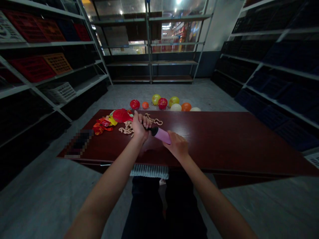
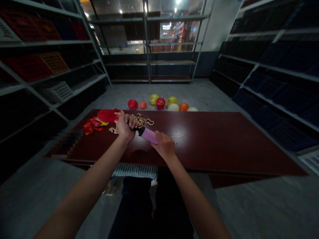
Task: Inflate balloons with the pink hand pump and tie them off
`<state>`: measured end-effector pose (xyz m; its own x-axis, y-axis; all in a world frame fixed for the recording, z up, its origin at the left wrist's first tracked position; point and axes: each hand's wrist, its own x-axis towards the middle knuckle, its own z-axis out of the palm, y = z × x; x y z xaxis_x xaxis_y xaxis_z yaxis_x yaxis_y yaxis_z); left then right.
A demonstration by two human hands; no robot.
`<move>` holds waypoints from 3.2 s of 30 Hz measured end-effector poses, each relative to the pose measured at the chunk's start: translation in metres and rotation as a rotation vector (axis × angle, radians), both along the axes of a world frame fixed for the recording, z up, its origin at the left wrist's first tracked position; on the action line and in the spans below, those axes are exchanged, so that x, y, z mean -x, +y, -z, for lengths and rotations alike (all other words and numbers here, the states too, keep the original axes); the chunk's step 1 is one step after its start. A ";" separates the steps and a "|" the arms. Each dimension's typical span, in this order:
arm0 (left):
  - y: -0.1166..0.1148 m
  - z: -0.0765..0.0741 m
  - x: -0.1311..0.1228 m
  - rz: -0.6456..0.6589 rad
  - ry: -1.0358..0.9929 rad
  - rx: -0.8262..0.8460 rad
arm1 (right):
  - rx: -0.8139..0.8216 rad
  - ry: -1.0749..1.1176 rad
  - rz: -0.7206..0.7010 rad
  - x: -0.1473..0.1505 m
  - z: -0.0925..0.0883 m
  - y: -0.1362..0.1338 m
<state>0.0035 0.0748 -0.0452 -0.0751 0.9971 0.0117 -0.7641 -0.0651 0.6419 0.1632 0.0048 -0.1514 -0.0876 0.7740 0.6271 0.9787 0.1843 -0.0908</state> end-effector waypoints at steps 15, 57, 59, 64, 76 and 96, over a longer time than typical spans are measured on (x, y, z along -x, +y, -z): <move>0.024 -0.041 0.103 -0.170 -0.051 0.123 | -0.002 -0.063 -0.090 0.005 -0.005 0.000; 0.043 -0.054 0.093 -0.190 -0.026 0.106 | -0.075 0.026 -0.044 0.004 -0.001 0.002; 0.044 -0.051 0.081 -0.191 -0.032 0.080 | -0.070 0.060 -0.005 0.002 -0.001 0.002; 0.041 -0.039 0.037 -0.136 -0.012 0.039 | -0.053 0.088 0.051 -0.003 0.000 0.003; 0.013 -0.004 -0.040 -0.043 -0.018 0.049 | -0.103 0.096 0.092 -0.005 -0.003 0.001; 0.021 -0.066 0.082 -0.174 0.020 0.054 | -0.152 0.019 -0.069 0.005 -0.005 -0.002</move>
